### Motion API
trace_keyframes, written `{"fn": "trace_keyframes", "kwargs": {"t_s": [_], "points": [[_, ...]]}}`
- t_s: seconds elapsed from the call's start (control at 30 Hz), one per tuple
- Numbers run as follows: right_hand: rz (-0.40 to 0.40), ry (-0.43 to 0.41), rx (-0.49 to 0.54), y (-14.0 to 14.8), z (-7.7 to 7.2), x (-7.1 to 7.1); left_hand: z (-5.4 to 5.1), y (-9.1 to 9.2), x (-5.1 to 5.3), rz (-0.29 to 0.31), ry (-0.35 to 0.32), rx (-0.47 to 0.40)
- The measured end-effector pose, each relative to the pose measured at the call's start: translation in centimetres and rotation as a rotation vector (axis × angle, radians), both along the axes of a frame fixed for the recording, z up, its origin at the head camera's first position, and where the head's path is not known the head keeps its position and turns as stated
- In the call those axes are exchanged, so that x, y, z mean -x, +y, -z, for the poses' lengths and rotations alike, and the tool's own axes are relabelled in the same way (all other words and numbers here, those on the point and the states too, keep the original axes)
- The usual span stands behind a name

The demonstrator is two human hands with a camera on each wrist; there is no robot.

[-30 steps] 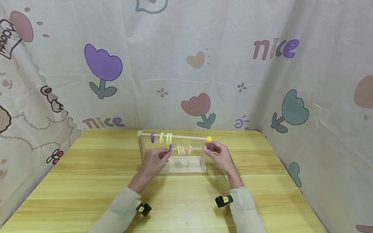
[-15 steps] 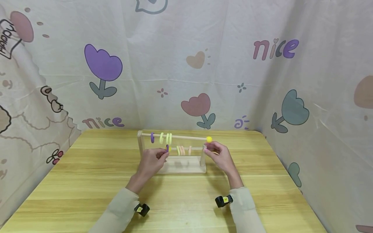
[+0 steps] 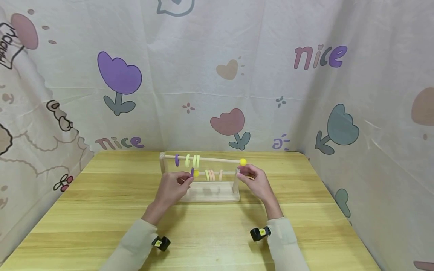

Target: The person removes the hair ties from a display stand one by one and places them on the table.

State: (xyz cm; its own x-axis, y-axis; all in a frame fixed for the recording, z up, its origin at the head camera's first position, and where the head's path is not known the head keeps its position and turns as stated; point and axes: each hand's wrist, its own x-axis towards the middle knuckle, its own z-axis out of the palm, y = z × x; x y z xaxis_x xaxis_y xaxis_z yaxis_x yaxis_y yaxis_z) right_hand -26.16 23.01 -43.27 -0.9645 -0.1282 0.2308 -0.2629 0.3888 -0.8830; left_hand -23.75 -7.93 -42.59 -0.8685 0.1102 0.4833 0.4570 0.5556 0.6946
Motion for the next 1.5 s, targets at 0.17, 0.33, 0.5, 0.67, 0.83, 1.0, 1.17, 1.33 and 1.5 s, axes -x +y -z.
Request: {"fn": "trace_keyframes", "kwargs": {"t_s": [0.17, 0.33, 0.5, 0.67, 0.83, 1.0, 1.17, 1.33, 1.5], "points": [[-0.002, 0.002, -0.002, 0.0, 0.0, 0.0, 0.1, -0.4, -0.1, -0.006, 0.014, 0.011], [-0.003, 0.001, -0.004, 0.0, -0.1, -0.1, 0.2, -0.8, -0.1, -0.015, 0.021, 0.025], [-0.002, 0.0, -0.001, 0.0, -0.1, 0.0, 0.3, -1.2, -0.3, -0.018, 0.038, 0.049], [0.005, -0.002, -0.006, 0.0, -0.2, -0.1, 0.4, -1.5, -0.3, -0.01, 0.058, 0.065], [0.002, -0.008, 0.001, 0.0, -0.1, 0.0, 0.4, -1.8, -0.4, -0.005, 0.044, 0.088], [-0.001, -0.013, 0.011, -0.1, 0.1, 0.2, 0.3, -1.8, -0.7, -0.008, 0.015, 0.11], [-0.003, -0.011, 0.012, -0.1, 0.1, 0.3, 0.2, -1.9, -1.1, -0.002, -0.008, 0.121], [-0.004, -0.01, 0.012, -0.1, 0.1, 0.3, 0.0, -2.1, -1.3, 0.004, -0.015, 0.145], [-0.004, -0.011, 0.01, 0.0, 0.1, 0.2, -0.1, -2.4, -1.5, 0.009, -0.028, 0.174]]}}
